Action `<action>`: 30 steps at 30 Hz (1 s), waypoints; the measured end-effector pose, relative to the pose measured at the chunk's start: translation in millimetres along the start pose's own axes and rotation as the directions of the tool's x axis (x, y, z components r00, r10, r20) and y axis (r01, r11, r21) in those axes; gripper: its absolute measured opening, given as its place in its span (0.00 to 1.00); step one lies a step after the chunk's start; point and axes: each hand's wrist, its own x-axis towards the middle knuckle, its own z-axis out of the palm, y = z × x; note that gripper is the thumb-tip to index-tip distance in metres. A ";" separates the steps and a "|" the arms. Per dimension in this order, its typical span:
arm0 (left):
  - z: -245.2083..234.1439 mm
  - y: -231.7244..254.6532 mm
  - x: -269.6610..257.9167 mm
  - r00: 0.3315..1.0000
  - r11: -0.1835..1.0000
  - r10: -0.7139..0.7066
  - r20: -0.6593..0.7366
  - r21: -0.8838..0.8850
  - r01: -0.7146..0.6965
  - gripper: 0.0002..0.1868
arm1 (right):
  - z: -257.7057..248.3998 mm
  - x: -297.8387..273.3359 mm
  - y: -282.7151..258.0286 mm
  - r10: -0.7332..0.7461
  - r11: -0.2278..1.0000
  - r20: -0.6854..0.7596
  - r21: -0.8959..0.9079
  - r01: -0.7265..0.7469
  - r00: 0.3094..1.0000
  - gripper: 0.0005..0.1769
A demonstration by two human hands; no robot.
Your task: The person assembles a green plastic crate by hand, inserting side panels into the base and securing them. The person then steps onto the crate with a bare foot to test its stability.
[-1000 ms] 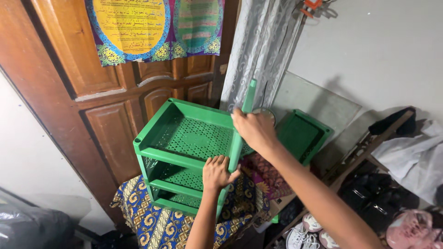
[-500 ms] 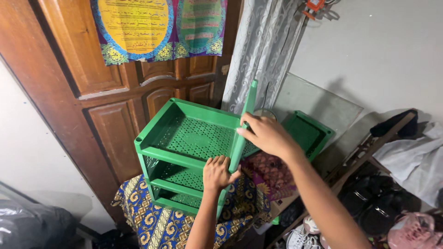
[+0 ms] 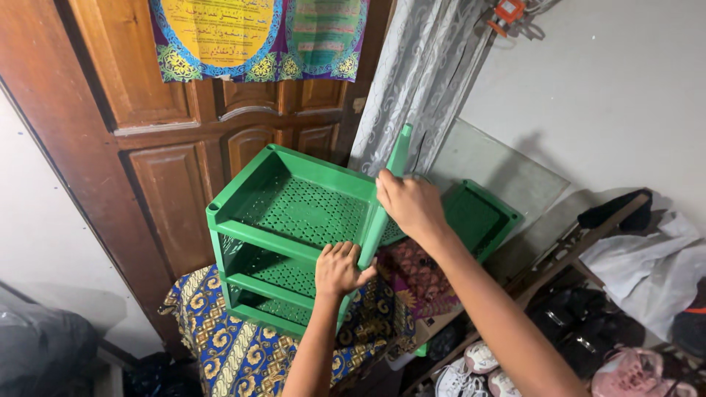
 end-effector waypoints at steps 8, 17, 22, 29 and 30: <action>-2.4 2.8 1.5 1.000 1.000 0.003 -0.002 0.019 -0.003 0.27 | 4.5 -4.4 -3.4 -0.018 0.998 -0.006 -0.058 0.018 1.000 0.12; 3.5 -3.0 -2.0 1.000 0.999 0.020 -0.009 0.038 -0.019 0.28 | -3.6 -4.7 -6.3 -0.015 1.000 0.086 -0.026 0.017 0.996 0.13; 5.8 -10.3 -7.0 0.997 0.995 0.075 0.001 0.070 -0.075 0.32 | 6.1 -9.4 -0.9 0.045 0.999 0.127 -0.008 -0.044 0.991 0.14; 17.5 -15.5 -7.8 0.998 0.993 0.031 0.061 0.110 -0.038 0.33 | 24.0 -1.7 -1.1 -0.002 0.999 0.087 0.032 -0.001 0.996 0.14; 18.3 -16.7 -10.1 0.990 0.993 -0.026 0.140 0.122 0.009 0.32 | 25.7 -2.8 0.4 0.038 0.997 0.102 -0.070 -0.031 0.994 0.14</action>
